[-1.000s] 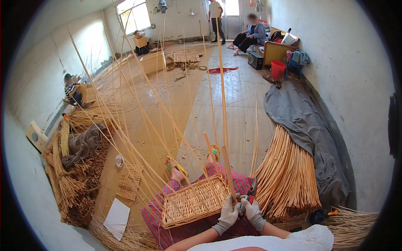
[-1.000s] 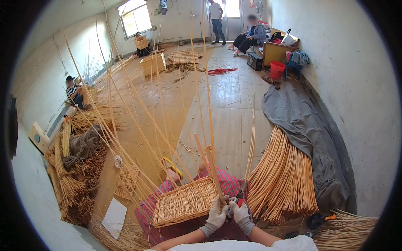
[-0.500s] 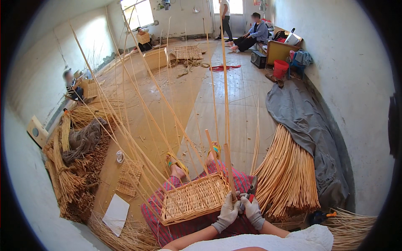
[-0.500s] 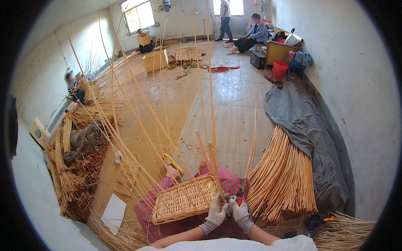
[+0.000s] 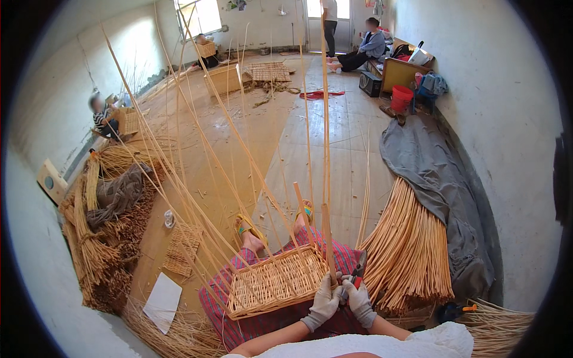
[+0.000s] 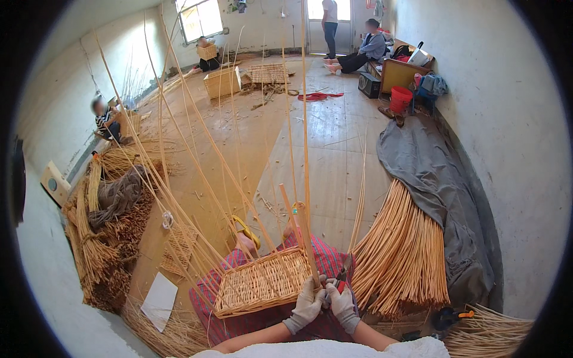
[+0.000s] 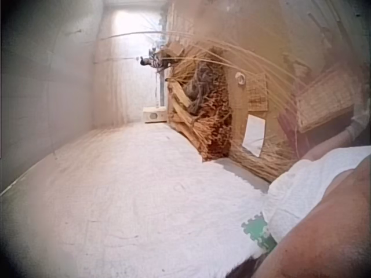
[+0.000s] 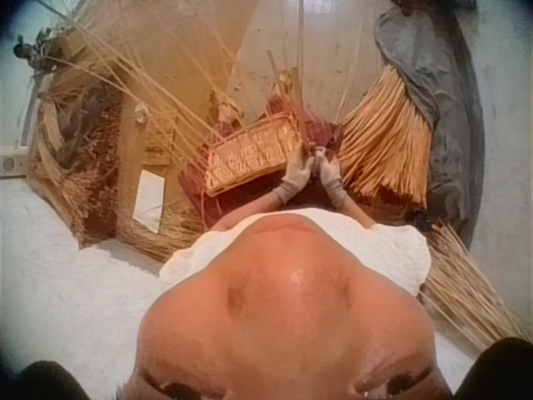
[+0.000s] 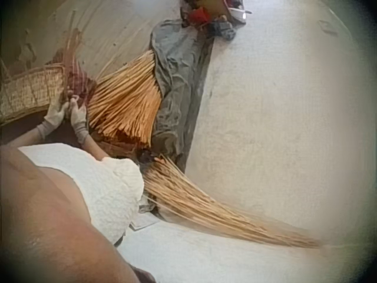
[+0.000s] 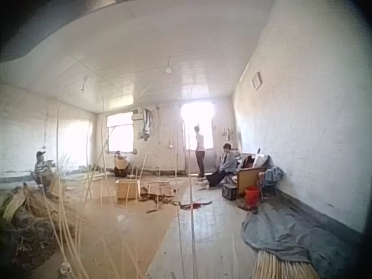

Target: Weaving a rectangular wicker basket using long plant stalks.

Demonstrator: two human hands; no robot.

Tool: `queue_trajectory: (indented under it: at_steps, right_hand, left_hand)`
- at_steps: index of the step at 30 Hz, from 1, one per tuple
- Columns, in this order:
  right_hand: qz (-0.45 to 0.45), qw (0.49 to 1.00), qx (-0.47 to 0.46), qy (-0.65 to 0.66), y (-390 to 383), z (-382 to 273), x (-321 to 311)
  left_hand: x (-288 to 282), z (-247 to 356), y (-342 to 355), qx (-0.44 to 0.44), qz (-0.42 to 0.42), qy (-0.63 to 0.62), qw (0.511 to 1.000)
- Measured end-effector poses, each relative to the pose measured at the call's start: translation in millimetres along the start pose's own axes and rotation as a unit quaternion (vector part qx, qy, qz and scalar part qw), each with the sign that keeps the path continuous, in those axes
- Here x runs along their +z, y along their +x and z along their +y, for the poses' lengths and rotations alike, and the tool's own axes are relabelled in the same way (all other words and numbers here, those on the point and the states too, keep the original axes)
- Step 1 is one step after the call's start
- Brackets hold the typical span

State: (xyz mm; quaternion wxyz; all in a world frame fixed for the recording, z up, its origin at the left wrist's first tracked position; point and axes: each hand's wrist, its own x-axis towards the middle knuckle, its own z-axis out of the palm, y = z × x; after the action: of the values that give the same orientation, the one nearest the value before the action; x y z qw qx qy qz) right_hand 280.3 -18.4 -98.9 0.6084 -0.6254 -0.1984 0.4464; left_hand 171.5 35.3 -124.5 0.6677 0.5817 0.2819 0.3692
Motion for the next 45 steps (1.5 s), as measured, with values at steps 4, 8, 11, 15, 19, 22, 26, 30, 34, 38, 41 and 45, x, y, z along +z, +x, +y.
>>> queue_trajectory:
  at_steps: [4, 8, 11, 15, 19, 22, 26, 30, 34, 38, 41, 45]
  right_hand:
    - [-0.002, 1.000, -0.016, -0.027, -2, -2, 0]
    - [0.008, 0.999, -0.008, -0.042, 1, -1, 1]
    - [-0.002, 0.999, -0.030, -0.039, 1, -1, 1]
    - [-0.028, 1.000, -0.014, 0.000, -1, -2, -1]
    - [-0.015, 1.000, -0.004, 0.009, 0, 3, -1]
    - [0.013, 0.998, -0.026, -0.058, 8, 9, -1]
    - [-0.001, 0.999, -0.013, -0.043, 12, 14, -2]
    - [-0.008, 1.000, 0.013, -0.011, 8, 15, -4]
    - [0.009, 0.998, -0.046, -0.034, 7, 15, -2]
    - [0.000, 1.000, -0.015, 0.001, 10, 18, -3]
    - [0.001, 0.999, -0.026, -0.022, 12, 20, -4]
    - [0.004, 0.998, -0.021, -0.051, 12, 20, -4]
  left_hand:
    - [-1, -7, -1, 0.032, 0.010, 0.047, 0.998]
    - [0, -7, -1, 0.036, 0.010, 0.062, 0.997]
    - [0, -2, 0, 0.031, 0.009, 0.068, 0.997]
    - [0, 6, -1, -0.011, 0.010, 0.043, 0.999]
    - [1, 10, -2, 0.040, 0.014, 0.066, 0.997]
    - [1, 9, 3, -0.039, 0.025, 0.059, 0.997]
    - [1, 6, -2, -0.018, 0.019, 0.049, 0.998]
    - [-1, 3, -2, -0.066, 0.023, 0.060, 0.996]
    - [0, 6, 2, -0.050, 0.026, 0.052, 0.997]
    - [2, 12, 0, 0.051, 0.015, 0.078, 0.996]
    - [2, 13, -2, -0.021, 0.019, 0.046, 0.999]
    - [0, 7, 2, 0.011, 0.032, 0.103, 0.994]
